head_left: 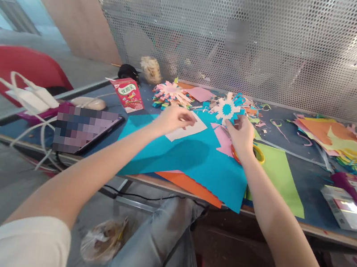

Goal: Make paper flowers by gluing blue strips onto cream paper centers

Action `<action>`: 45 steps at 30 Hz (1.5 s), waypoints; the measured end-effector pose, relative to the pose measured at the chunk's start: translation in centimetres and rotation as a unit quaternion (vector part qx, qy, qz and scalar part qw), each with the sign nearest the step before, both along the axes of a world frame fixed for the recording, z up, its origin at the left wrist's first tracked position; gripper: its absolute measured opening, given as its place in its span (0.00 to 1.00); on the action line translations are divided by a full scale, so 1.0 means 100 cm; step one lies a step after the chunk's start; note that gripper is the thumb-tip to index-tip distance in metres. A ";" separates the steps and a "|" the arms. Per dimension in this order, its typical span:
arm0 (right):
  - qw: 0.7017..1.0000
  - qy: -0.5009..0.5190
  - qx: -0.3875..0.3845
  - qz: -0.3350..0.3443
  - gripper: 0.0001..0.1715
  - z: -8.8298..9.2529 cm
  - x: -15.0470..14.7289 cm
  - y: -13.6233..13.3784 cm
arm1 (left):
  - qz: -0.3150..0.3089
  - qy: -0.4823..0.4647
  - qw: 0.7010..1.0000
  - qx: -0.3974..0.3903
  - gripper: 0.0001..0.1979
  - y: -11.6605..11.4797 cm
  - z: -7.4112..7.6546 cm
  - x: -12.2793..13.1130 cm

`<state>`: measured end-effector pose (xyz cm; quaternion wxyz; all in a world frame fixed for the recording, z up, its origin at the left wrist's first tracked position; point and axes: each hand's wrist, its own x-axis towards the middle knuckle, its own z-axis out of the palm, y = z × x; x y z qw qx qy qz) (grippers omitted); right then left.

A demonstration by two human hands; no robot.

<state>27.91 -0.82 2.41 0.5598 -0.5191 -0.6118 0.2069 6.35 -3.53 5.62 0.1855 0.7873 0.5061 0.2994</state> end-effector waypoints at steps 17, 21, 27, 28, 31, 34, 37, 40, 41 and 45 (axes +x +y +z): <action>0.999 -0.002 0.018 -0.032 0.11 0.000 0.006 0.005 | -0.064 0.056 0.995 0.054 0.13 0.086 -0.058 0.046; 0.999 0.001 0.016 -0.030 0.10 0.001 0.008 0.006 | -0.031 0.091 0.992 0.076 0.13 0.089 -0.063 0.054; 0.999 0.001 0.013 -0.032 0.11 0.002 0.011 0.006 | -0.017 0.023 0.993 0.113 0.15 0.110 -0.072 0.042; 0.999 0.004 0.013 -0.031 0.11 0.003 0.011 0.006 | -0.004 -0.028 0.995 0.098 0.16 0.113 -0.072 0.038; 0.999 0.009 0.011 -0.030 0.10 0.004 0.011 0.005 | 0.015 -0.155 0.987 0.039 0.17 0.115 -0.068 0.029; 1.000 0.007 0.009 -0.026 0.11 0.004 0.009 0.004 | 0.009 -0.158 0.987 0.028 0.15 0.104 -0.065 0.029; 1.000 0.005 0.013 -0.022 0.11 0.004 0.008 0.003 | -0.020 -0.068 0.997 0.028 0.15 0.089 -0.066 0.036; 1.000 0.004 0.020 -0.024 0.10 0.004 0.008 0.003 | -0.035 0.009 0.999 0.024 0.14 0.080 -0.066 0.042; 0.999 0.003 0.022 -0.024 0.10 0.003 0.008 0.004 | -0.031 0.018 0.999 0.023 0.14 0.079 -0.065 0.044; 0.999 -0.009 0.028 -0.015 0.09 0.003 0.009 0.004 | -0.014 0.036 0.998 0.039 0.18 0.079 -0.064 0.050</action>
